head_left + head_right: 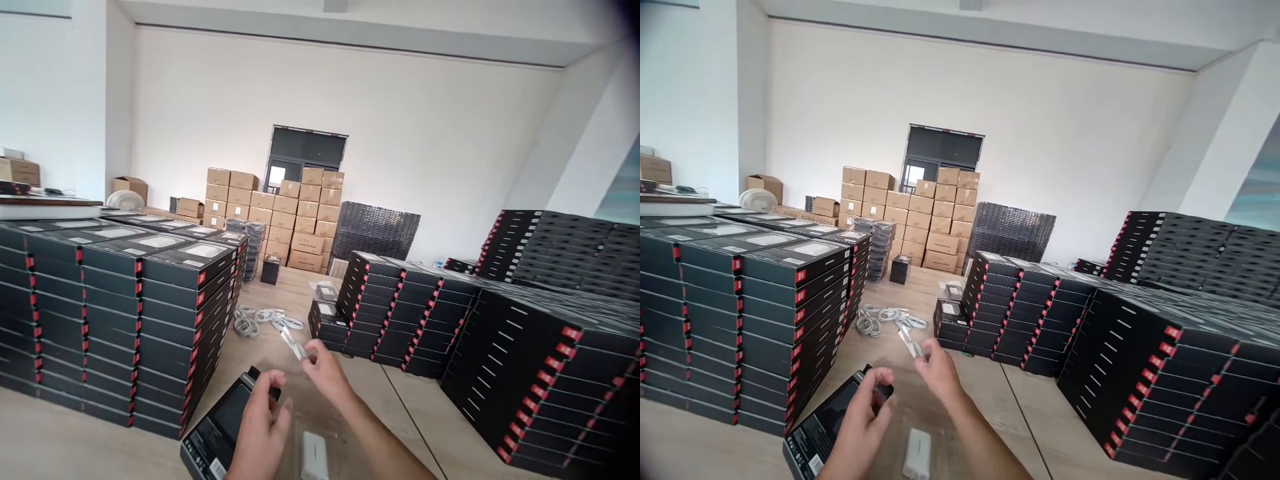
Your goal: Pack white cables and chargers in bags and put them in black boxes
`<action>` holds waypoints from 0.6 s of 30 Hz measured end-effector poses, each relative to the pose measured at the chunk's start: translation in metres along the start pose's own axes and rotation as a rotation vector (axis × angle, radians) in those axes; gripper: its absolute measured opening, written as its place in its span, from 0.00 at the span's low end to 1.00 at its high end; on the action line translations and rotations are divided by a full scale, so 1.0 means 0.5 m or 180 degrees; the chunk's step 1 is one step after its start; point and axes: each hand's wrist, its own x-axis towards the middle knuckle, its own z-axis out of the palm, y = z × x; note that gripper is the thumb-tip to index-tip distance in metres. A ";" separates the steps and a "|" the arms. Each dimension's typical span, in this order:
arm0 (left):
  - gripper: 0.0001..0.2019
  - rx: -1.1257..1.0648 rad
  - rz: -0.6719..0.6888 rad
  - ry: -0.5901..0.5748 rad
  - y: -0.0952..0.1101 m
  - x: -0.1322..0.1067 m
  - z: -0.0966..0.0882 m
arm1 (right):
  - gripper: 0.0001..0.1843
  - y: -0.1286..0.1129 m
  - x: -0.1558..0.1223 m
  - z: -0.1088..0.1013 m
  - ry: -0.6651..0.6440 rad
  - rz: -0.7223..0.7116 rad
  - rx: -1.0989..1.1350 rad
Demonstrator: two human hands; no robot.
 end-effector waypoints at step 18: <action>0.20 -0.0652 -0.0517 -0.0938 0.062 -0.018 -0.017 | 0.15 -0.096 -0.238 -0.016 0.0430 -0.0081 0.2098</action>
